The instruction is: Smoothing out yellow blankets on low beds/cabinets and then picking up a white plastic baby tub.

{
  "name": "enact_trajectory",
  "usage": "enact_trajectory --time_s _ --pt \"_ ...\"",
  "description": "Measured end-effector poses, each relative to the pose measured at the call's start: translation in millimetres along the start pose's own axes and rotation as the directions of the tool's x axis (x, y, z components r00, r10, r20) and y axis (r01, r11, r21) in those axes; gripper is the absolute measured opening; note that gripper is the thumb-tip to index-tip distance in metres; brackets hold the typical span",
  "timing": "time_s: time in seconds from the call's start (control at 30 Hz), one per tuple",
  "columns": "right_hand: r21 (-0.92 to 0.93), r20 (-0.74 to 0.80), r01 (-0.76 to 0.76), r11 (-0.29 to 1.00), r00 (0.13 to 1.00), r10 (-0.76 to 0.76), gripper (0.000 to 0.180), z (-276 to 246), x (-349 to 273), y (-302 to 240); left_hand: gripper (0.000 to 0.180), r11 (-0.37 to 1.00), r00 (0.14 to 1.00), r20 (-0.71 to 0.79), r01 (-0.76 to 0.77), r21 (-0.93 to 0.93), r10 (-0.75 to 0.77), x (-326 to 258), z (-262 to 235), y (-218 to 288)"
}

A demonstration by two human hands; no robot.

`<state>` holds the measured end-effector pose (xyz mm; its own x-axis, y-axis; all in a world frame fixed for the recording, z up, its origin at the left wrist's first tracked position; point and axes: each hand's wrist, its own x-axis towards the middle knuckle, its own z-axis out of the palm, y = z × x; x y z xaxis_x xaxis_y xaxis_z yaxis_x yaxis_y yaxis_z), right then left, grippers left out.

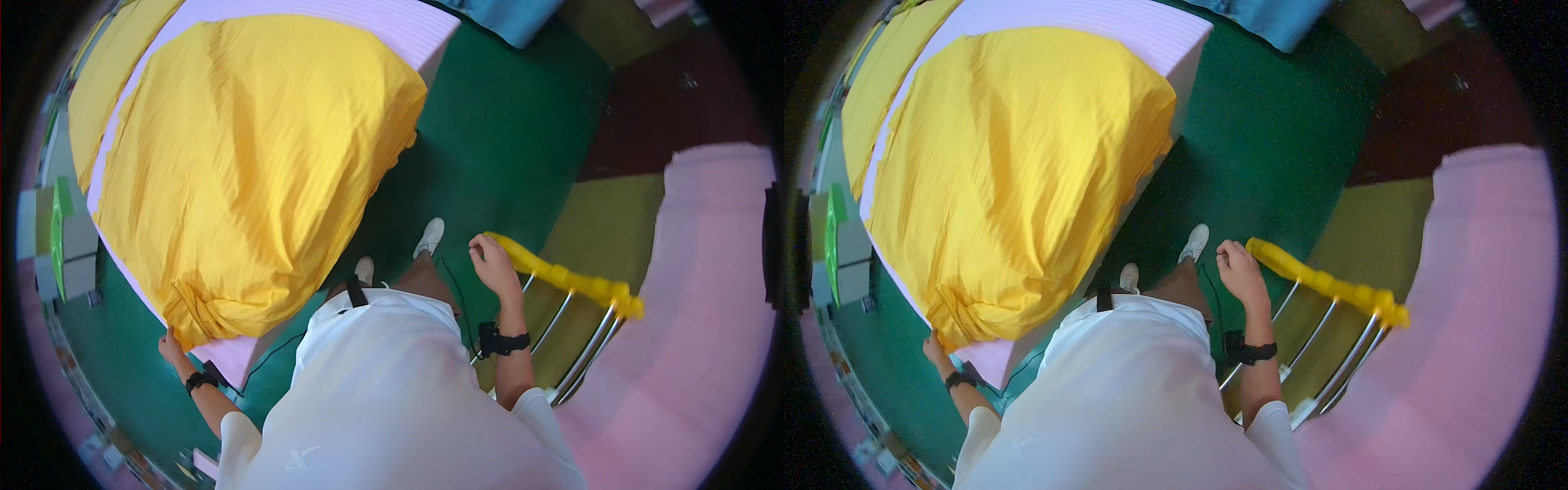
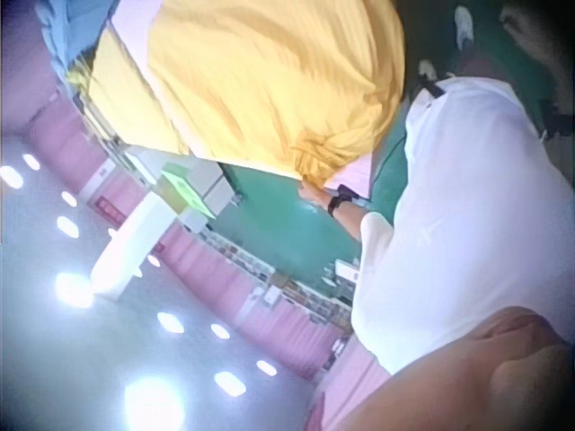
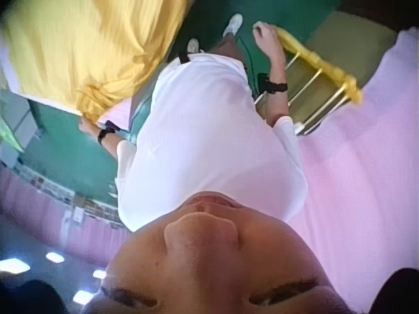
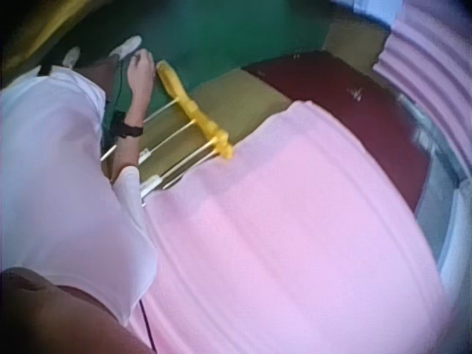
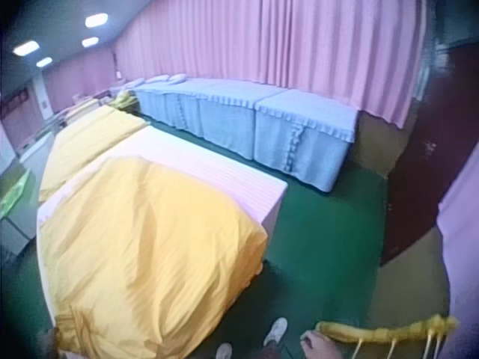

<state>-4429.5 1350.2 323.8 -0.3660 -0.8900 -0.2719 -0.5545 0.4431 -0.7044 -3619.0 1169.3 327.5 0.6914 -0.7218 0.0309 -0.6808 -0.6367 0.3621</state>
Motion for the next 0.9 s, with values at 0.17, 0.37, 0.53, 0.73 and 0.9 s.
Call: enact_trajectory --time_s 0.17,0.37,0.53,0.73,0.9 --pt "0.172 0.034 0.134 0.976 0.989 -0.142 0.019 -45 140 20 0.053 0.882 0.909 -0.075 0.373 -0.289 -0.409 -140 10 38" --pt "0.651 0.313 -0.104 0.752 0.939 -0.141 0.093 -6 318 -10 0.078 0.492 0.753 0.23 0.596 -0.635 -0.616 -272 67 99" --pt "0.597 0.739 -0.363 0.715 0.596 -0.314 0.064 0 379 -53 0.08 0.306 0.623 0.246 0.642 -0.703 -0.742 -353 131 168" --pt "0.281 0.955 -0.601 0.748 0.101 -0.278 0.068 -63 399 -79 0.062 -0.457 0.728 0.637 0.491 -0.742 -0.253 -422 197 297" --pt "0.131 0.963 -0.49 0.862 -0.142 -0.228 0.071 -143 463 -112 0.051 -0.472 0.678 0.605 0.407 -0.782 -0.418 -417 211 405"
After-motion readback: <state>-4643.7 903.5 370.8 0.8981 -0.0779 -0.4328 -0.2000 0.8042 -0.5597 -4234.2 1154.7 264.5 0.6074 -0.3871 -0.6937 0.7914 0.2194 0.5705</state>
